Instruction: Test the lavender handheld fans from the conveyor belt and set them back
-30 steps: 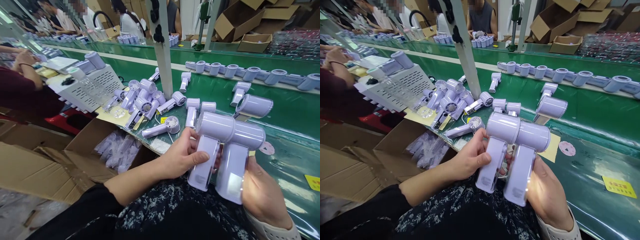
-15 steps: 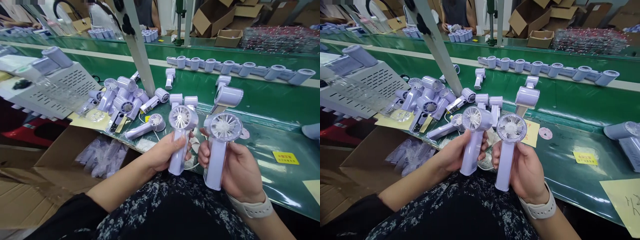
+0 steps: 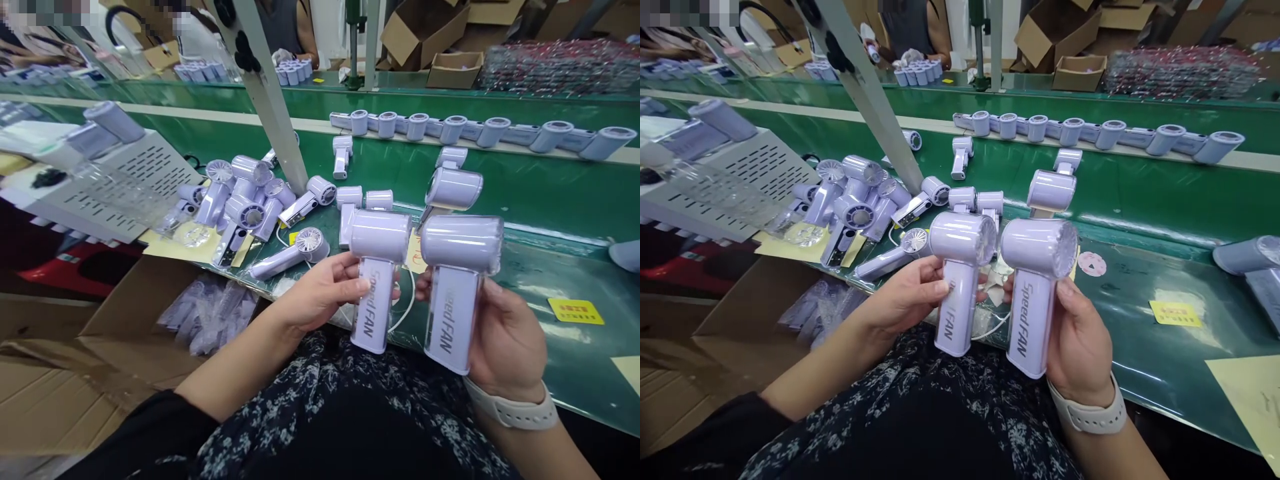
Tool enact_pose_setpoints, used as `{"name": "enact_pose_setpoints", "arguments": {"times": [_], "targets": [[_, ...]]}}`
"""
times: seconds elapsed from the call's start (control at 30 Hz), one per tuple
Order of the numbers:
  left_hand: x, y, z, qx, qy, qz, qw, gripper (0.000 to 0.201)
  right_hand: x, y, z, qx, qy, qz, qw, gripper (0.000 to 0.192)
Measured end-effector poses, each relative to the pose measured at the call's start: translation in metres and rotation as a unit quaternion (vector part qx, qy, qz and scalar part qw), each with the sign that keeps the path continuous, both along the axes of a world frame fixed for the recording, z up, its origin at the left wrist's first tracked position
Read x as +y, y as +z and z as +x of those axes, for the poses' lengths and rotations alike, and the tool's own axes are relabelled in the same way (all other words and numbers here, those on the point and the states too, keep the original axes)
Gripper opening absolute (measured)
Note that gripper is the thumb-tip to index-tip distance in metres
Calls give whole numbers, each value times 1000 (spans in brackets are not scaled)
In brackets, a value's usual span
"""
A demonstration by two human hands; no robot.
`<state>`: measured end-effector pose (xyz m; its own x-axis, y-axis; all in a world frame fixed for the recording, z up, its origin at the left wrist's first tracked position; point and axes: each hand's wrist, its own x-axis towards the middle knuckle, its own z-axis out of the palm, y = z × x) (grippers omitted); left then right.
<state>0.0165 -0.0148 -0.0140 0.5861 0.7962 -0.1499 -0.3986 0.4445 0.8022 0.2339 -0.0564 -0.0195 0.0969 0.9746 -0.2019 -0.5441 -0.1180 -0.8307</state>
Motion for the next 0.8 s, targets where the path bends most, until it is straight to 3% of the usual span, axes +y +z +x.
{"name": "enact_pose_setpoints", "arguments": {"times": [0.17, 0.27, 0.4, 0.5, 0.57, 0.63, 0.67, 0.73, 0.8], "targets": [[1, -12, 4, 52, 0, 3, 999, 72, -3, -9, -5, -24, 0, -4, 1000, 22], [2, -17, 5, 78, 10, 10, 997, 78, -1, -12, -9, -33, 0, -2, 999, 25], [1, -12, 1, 111, 6, 61, 992, 69, -1, -20, -10, -50, 11, 54, 997, 25], [-2, -4, -5, 195, 18, 191, 962, 49, -5, -25, -5, -162, 13, 168, 972, 19], [-1, -1, -8, 243, 35, 342, 907, 34, -8, -25, -2, -240, 8, 230, 943, 32], [2, -3, -8, 248, 62, 521, 814, 23, -7, -22, 0, -285, 14, 301, 910, 36], [5, -5, -7, 237, 81, 600, 760, 23, -5, -20, 0, -297, 22, 337, 893, 29], [11, -9, -4, 228, 131, 706, 658, 24, -1, -17, 4, -317, 41, 396, 861, 12], [16, -10, -1, 243, 180, 760, 575, 24, -1, -15, 12, -333, 57, 414, 845, 16]]}}
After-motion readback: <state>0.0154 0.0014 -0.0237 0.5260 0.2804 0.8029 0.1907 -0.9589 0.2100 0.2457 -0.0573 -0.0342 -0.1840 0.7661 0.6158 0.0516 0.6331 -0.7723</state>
